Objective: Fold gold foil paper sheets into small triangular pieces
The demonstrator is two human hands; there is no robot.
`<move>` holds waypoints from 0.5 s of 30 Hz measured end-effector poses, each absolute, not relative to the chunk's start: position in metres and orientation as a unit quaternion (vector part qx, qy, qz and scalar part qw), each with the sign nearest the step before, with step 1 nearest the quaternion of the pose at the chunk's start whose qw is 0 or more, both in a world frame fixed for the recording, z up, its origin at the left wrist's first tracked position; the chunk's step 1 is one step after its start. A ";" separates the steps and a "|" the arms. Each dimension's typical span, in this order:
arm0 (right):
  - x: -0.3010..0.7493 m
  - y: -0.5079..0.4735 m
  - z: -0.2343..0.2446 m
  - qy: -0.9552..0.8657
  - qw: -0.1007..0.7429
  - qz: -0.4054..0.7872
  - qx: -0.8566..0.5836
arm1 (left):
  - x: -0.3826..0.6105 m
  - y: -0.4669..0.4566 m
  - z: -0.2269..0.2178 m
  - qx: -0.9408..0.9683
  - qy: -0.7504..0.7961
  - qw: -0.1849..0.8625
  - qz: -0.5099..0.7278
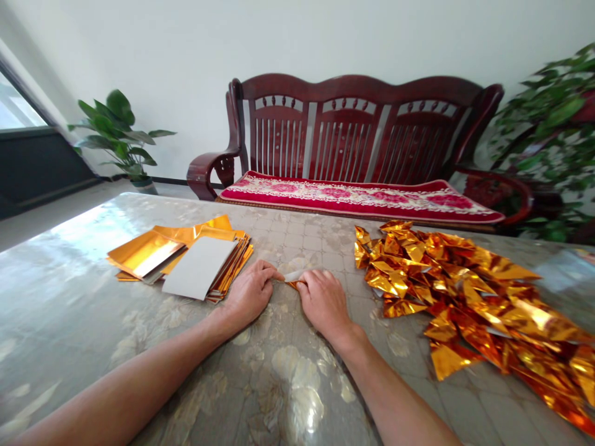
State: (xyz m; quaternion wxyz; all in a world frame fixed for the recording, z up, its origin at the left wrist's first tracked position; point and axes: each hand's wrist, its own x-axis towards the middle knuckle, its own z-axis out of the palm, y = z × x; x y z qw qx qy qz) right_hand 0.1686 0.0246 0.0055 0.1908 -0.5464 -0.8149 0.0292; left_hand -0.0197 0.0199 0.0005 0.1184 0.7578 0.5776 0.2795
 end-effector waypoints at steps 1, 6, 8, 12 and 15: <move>0.169 0.024 0.005 -0.815 0.192 0.029 -0.545 | -0.019 0.019 0.001 0.758 0.577 0.116 0.280; 0.169 0.023 0.006 -0.814 0.200 0.034 -0.545 | -0.013 0.019 0.002 0.779 0.548 0.120 0.280; 0.169 0.023 0.006 -0.813 0.198 0.038 -0.547 | -0.011 0.020 0.003 0.784 0.542 0.127 0.275; 0.169 0.023 0.006 -0.815 0.198 0.041 -0.543 | -0.009 0.021 0.004 0.778 0.550 0.138 0.270; 0.169 0.023 0.007 -0.817 0.196 0.040 -0.541 | -0.009 0.021 0.004 0.774 0.555 0.138 0.272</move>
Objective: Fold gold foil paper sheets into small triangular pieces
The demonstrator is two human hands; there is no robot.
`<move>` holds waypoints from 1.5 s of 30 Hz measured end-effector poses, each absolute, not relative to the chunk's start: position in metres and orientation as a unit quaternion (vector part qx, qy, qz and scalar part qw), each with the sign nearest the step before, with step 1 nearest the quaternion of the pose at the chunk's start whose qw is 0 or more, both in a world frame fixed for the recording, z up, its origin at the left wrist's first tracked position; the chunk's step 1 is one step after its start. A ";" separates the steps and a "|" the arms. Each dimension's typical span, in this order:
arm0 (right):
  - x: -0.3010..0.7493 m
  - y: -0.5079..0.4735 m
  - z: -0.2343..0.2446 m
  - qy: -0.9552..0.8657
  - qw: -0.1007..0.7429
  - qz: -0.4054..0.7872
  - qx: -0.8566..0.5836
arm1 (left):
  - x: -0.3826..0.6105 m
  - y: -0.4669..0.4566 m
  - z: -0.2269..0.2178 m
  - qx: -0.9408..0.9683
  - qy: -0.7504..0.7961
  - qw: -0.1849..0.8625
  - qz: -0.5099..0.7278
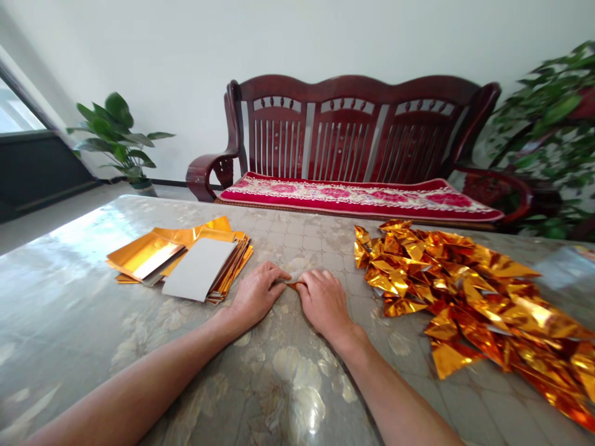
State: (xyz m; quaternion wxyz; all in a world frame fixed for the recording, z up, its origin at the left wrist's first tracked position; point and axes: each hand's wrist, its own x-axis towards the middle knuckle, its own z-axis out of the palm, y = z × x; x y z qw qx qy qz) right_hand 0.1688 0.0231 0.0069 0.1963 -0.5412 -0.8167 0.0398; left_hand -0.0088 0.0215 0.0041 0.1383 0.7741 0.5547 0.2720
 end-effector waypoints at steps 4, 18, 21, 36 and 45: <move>0.168 0.023 0.008 -0.816 0.193 0.038 -0.543 | -0.008 0.022 0.004 0.777 0.556 0.138 0.263; 0.168 0.022 0.004 -0.807 0.224 0.027 -0.546 | -0.006 0.021 0.010 0.788 0.570 0.087 0.216; 0.168 0.022 0.004 -0.806 0.221 0.020 -0.548 | -0.006 0.021 0.010 0.789 0.570 0.084 0.215; 0.167 0.024 0.005 -0.807 0.195 0.008 -0.557 | -0.007 0.022 0.008 0.786 0.574 0.088 0.213; 0.168 0.024 0.003 -0.808 0.187 0.006 -0.559 | -0.007 0.021 0.008 0.778 0.577 0.095 0.229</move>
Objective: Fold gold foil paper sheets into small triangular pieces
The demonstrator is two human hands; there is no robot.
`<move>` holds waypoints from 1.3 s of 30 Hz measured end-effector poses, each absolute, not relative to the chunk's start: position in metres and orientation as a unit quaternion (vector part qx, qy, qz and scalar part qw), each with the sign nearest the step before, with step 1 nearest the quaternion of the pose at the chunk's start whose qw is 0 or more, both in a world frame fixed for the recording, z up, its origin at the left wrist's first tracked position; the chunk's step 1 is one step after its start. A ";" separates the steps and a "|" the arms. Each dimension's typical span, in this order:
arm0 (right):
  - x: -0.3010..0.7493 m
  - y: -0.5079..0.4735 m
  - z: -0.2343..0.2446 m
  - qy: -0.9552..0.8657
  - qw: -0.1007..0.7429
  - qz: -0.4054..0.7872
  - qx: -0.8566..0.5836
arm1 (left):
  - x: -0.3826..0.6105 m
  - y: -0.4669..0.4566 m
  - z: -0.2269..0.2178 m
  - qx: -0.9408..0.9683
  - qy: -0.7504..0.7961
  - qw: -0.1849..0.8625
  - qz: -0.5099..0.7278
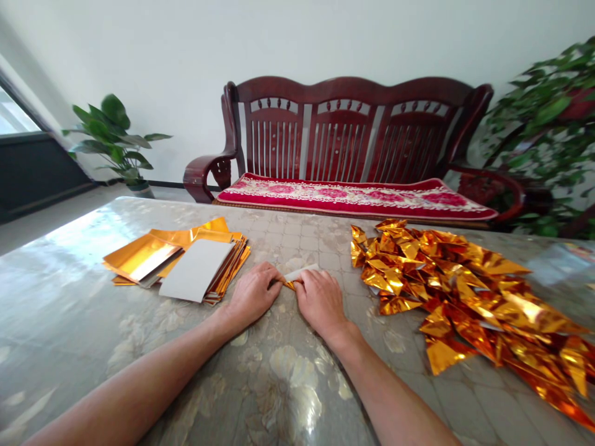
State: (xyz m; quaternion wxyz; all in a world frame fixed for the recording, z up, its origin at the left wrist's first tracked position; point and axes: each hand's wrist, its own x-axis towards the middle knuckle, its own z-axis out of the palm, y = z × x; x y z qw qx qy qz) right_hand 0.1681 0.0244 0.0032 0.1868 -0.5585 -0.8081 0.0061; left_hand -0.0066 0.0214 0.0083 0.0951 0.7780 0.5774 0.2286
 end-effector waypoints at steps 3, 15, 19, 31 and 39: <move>0.168 0.025 0.003 -0.807 0.188 0.008 -0.560 | -0.007 0.022 0.009 0.780 0.576 0.097 0.225; 0.167 0.025 0.005 -0.800 0.186 0.021 -0.570 | -0.006 0.024 0.007 0.783 0.580 0.072 0.212; 0.167 0.024 0.005 -0.799 0.187 0.021 -0.571 | -0.006 0.025 0.006 0.781 0.584 0.073 0.209; 0.168 0.023 0.005 -0.799 0.186 0.006 -0.572 | -0.007 0.025 0.003 0.774 0.581 0.099 0.231; 0.167 0.024 0.004 -0.799 0.178 -0.001 -0.574 | -0.009 0.028 0.000 0.768 0.580 0.117 0.246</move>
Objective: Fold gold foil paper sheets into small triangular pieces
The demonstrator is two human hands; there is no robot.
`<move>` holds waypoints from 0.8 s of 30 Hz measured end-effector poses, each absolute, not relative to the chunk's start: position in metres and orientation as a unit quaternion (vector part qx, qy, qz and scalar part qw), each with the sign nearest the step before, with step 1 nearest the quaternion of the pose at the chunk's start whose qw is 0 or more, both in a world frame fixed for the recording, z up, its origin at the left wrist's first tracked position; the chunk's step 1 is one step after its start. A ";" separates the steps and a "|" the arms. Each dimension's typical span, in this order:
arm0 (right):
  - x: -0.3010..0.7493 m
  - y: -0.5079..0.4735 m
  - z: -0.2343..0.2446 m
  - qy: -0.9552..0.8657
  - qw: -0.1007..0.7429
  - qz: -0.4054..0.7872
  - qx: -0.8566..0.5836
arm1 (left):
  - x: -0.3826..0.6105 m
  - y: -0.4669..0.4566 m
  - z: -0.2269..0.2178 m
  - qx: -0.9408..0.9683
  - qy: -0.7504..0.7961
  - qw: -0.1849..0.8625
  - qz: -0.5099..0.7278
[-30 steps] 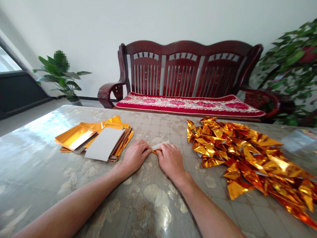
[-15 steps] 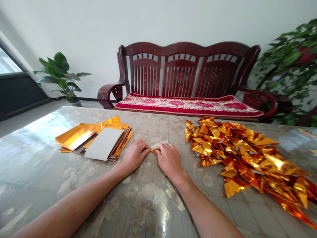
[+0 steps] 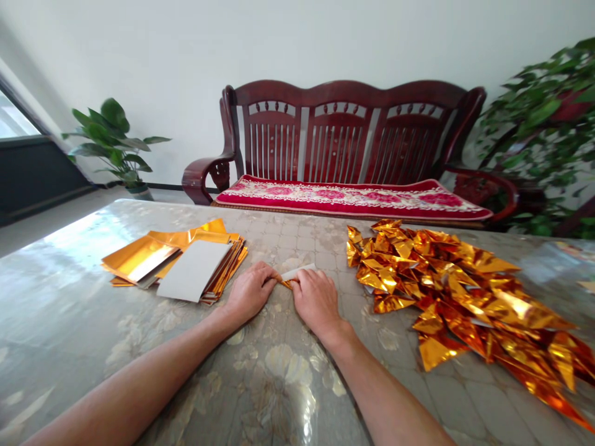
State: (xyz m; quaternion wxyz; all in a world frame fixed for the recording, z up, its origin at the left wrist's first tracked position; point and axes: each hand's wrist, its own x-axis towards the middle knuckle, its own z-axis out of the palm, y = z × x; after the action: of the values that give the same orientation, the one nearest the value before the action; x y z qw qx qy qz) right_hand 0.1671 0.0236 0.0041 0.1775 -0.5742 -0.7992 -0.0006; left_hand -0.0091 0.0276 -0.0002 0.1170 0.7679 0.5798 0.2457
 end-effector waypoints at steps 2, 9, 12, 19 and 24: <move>0.168 0.024 0.003 -0.800 0.180 0.001 -0.573 | -0.009 0.028 -0.001 0.765 0.581 0.122 0.249; 0.168 0.024 0.004 -0.802 0.187 0.012 -0.566 | -0.011 0.029 -0.008 0.758 0.583 0.111 0.270; 0.168 0.025 0.004 -0.804 0.195 0.015 -0.562 | -0.011 0.029 -0.010 0.757 0.583 0.110 0.274; 0.169 0.025 0.003 -0.806 0.201 0.007 -0.557 | -0.011 0.029 -0.008 0.757 0.582 0.114 0.274; 0.169 0.026 0.002 -0.804 0.209 0.018 -0.557 | -0.010 0.027 -0.005 0.752 0.583 0.126 0.280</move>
State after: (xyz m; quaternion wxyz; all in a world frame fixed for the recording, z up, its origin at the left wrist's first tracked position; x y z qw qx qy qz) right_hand 0.1691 0.0256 0.0023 0.2093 -0.5568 -0.8037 0.0183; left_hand -0.0104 0.0270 -0.0054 0.1259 0.7524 0.5825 0.2805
